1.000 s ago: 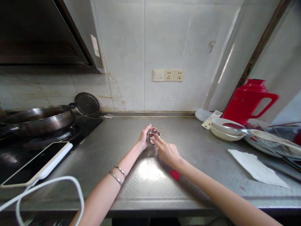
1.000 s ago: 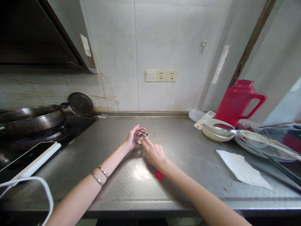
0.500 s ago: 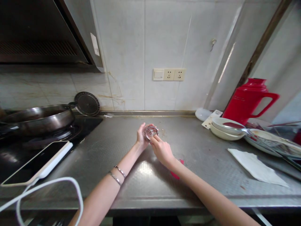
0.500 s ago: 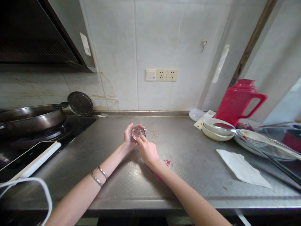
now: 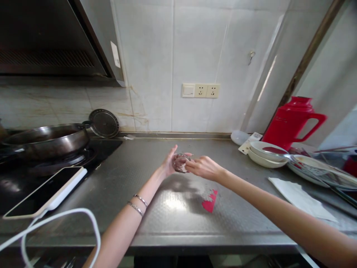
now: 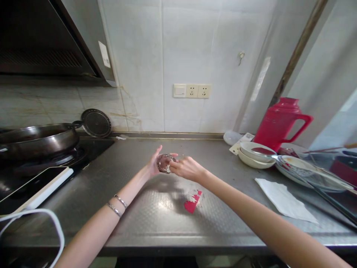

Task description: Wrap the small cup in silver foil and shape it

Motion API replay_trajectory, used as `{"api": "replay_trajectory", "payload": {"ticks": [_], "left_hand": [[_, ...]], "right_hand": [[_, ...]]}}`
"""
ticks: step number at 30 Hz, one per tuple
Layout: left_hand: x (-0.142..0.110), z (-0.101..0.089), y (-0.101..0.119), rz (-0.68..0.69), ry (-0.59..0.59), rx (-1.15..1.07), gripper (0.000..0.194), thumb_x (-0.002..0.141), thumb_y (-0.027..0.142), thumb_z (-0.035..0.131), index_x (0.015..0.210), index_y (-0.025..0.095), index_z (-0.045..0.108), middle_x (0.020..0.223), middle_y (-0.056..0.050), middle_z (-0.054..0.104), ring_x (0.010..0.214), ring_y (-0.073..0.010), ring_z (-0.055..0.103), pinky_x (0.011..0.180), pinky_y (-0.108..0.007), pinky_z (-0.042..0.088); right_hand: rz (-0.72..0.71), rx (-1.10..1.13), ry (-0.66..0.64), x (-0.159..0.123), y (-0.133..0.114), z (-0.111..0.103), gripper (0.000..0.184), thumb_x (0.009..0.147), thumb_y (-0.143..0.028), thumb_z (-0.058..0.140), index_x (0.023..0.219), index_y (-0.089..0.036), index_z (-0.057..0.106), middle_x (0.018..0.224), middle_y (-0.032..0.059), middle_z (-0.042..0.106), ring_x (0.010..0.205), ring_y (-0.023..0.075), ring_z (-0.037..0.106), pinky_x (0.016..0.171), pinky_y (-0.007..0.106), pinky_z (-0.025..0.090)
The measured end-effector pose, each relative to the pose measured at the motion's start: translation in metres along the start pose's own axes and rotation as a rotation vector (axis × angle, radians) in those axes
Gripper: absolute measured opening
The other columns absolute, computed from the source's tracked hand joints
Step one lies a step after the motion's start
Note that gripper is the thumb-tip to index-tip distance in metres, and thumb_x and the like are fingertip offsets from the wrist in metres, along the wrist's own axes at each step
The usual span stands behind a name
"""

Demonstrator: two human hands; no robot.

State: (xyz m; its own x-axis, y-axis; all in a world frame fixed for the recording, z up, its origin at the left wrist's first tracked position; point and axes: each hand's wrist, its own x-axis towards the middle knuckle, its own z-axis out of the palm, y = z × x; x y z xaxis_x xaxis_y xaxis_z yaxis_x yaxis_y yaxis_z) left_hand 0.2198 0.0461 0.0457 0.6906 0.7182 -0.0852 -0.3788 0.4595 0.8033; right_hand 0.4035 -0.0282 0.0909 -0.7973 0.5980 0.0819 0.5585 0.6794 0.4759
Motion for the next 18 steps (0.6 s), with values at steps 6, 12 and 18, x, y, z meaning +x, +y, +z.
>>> {"api": "replay_trajectory", "payload": {"ticks": [6,12,18], "left_hand": [[0.009,0.002,-0.008,0.149,0.121,-0.027,0.04,0.085,0.047,0.053,0.094,0.011,0.069,0.068,-0.005,0.071,0.051,-0.0131,0.06,0.05,-0.023,0.046],[0.006,0.009,-0.005,0.32,0.13,-0.079,0.032,0.08,0.041,0.057,0.088,0.013,0.069,0.08,-0.01,0.074,0.071,-0.0209,0.068,0.064,-0.031,0.052],[0.003,0.014,-0.006,0.387,0.19,-0.139,0.031,0.077,0.041,0.06,0.084,0.012,0.069,0.077,-0.01,0.073,0.07,-0.0211,0.069,0.064,-0.03,0.05]], "right_hand": [[0.036,-0.053,-0.027,0.008,0.008,-0.011,0.031,0.097,-0.011,0.03,0.099,-0.014,0.06,0.107,0.011,0.062,0.08,0.0154,0.06,0.055,0.026,0.037],[0.263,0.005,-0.054,0.016,-0.01,-0.013,0.029,0.093,-0.008,0.032,0.106,-0.015,0.057,0.116,0.0117,0.06,0.082,0.0182,0.064,0.055,0.025,0.04],[0.504,0.278,0.015,0.028,-0.043,-0.005,0.033,0.089,-0.016,0.038,0.116,-0.024,0.056,0.127,0.007,0.055,0.081,0.018,0.067,0.062,0.027,0.047]]}}
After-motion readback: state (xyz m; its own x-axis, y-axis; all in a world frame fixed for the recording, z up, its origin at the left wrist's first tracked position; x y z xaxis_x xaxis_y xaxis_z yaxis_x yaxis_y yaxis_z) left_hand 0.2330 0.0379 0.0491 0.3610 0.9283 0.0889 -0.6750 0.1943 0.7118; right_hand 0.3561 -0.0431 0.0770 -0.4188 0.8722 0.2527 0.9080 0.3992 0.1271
